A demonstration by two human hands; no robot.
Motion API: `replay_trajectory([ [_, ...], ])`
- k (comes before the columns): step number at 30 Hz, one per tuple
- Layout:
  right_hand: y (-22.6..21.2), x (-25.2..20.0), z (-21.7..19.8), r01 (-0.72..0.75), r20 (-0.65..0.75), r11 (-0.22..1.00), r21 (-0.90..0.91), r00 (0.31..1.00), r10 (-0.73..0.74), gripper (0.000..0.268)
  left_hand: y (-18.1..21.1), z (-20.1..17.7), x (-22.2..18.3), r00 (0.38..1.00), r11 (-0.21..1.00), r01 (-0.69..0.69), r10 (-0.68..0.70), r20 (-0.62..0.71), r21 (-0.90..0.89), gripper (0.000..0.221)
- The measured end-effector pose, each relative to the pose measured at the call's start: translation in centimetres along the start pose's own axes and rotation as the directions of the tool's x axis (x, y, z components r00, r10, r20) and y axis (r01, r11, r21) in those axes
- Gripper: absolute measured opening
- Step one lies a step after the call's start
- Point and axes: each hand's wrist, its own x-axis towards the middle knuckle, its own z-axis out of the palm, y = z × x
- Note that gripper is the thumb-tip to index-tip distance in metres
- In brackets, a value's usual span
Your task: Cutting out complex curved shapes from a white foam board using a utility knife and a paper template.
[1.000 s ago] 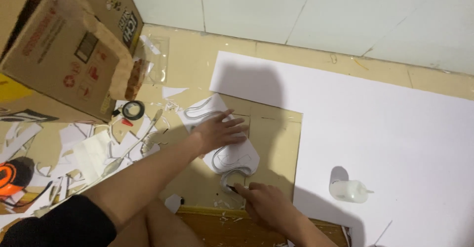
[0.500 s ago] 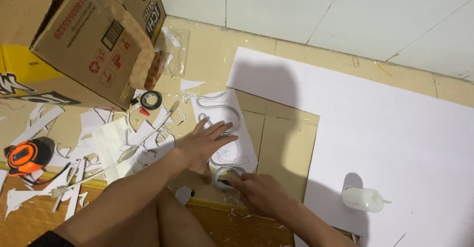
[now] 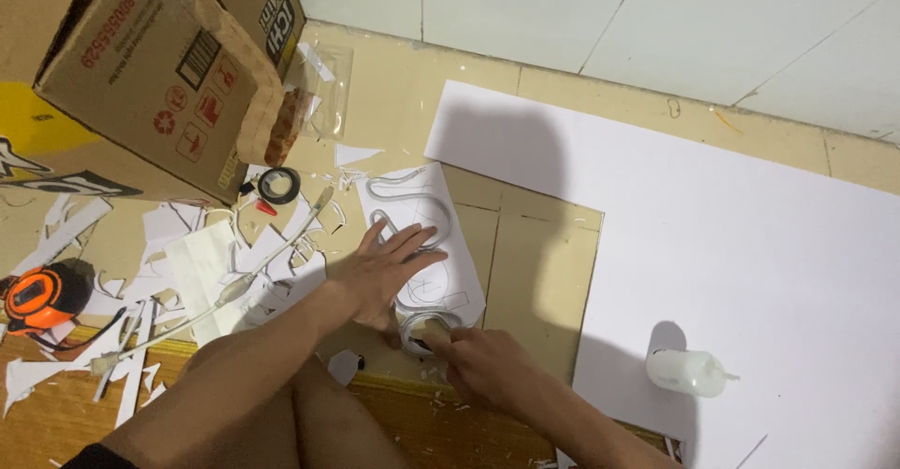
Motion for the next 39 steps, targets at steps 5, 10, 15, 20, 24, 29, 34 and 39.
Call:
replay_trajectory([
  [5,-0.2,0.0,0.4,-0.013,0.050,0.997,-0.079,0.999,0.017,0.041,0.6,-1.1,-0.3,0.997,0.998,0.033,-0.036,0.067,0.048,0.128],
  [10,0.0,-1.1,-1.2,0.002,0.089,0.993,-0.116,0.996,0.008,0.031,0.2,-0.2,0.0,1.000,0.999,-0.003,0.004,-0.022,0.035,0.135],
  [15,2.1,-2.4,-1.7,0.055,0.014,0.985,-0.161,0.998,-0.054,0.046,0.1,-0.3,0.2,0.998,1.000,0.020,-0.021,-0.055,-0.012,0.130],
  [20,3.6,-6.8,0.9,-0.030,-0.073,0.997,-0.069,0.997,0.025,0.042,0.8,-0.8,0.6,0.993,0.989,0.096,-0.104,-0.063,-0.115,0.118],
  [24,1.9,-8.0,4.0,-0.124,-0.163,0.992,0.025,0.979,0.126,0.038,0.1,-1.4,0.6,0.978,0.957,0.172,-0.194,-0.075,-0.232,0.104],
  [29,-0.3,-7.4,6.1,-0.210,-0.233,0.968,0.140,0.943,0.238,0.033,0.2,0.2,-1.5,0.958,0.905,0.246,-0.280,-0.053,-0.348,0.091],
  [34,-0.2,-7.9,6.4,-0.269,-0.330,0.923,0.276,0.875,0.353,0.028,2.7,3.7,-5.7,0.907,0.802,0.354,-0.420,-0.032,-0.482,0.073],
  [39,-1.0,-6.4,7.1,-0.289,-0.379,0.882,0.373,0.820,0.429,0.025,5.1,4.6,-6.7,0.850,0.690,0.429,-0.527,0.002,-0.583,0.059],
])
